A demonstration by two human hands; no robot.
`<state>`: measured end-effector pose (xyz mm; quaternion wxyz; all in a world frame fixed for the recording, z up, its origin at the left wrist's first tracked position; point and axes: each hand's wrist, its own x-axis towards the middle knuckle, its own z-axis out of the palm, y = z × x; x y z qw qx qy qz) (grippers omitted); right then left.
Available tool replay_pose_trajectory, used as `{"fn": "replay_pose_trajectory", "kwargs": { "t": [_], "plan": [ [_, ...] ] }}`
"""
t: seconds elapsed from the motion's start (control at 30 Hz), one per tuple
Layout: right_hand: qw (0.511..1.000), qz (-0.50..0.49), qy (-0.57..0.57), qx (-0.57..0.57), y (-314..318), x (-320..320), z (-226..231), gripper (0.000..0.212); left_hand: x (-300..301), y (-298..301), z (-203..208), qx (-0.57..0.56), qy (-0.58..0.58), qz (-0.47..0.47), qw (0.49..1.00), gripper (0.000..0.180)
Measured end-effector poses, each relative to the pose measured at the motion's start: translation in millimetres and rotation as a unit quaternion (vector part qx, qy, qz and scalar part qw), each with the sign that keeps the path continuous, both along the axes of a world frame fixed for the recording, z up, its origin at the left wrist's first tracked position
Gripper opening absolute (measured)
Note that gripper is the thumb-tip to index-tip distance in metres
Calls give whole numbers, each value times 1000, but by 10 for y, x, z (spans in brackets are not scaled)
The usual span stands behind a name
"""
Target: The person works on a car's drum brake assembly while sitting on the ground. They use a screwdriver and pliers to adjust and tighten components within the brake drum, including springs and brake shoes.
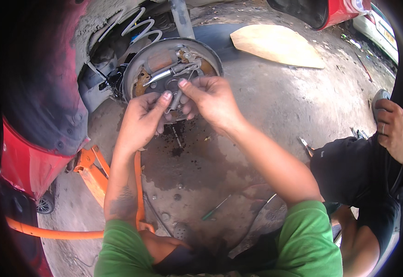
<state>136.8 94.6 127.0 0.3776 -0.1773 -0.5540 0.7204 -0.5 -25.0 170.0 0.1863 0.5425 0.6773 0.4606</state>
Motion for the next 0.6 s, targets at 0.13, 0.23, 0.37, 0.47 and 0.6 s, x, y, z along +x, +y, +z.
{"fn": "replay_pose_trajectory", "kwargs": {
  "t": [0.13, 0.23, 0.37, 0.47, 0.6],
  "plan": [
    [998, -31, 36, -34, -71, -112, 17, 31, -143, -72, -34, -34, -144, -35, 988, 45],
    [997, -63, 46, -27, -54, -169, 38, 31, -146, -55, -79, -23, -202, -66, 977, 41],
    [995, -72, 54, -45, -17, -244, 71, 31, -95, 45, -197, 12, -255, -33, 966, 37],
    [992, -71, 73, -70, -24, -311, 86, 31, -100, 107, -267, 58, -269, -21, 961, 35],
    [991, -74, 81, -76, -17, -380, 134, 32, -167, 173, -277, 109, -279, -11, 954, 33]
  ]
}}
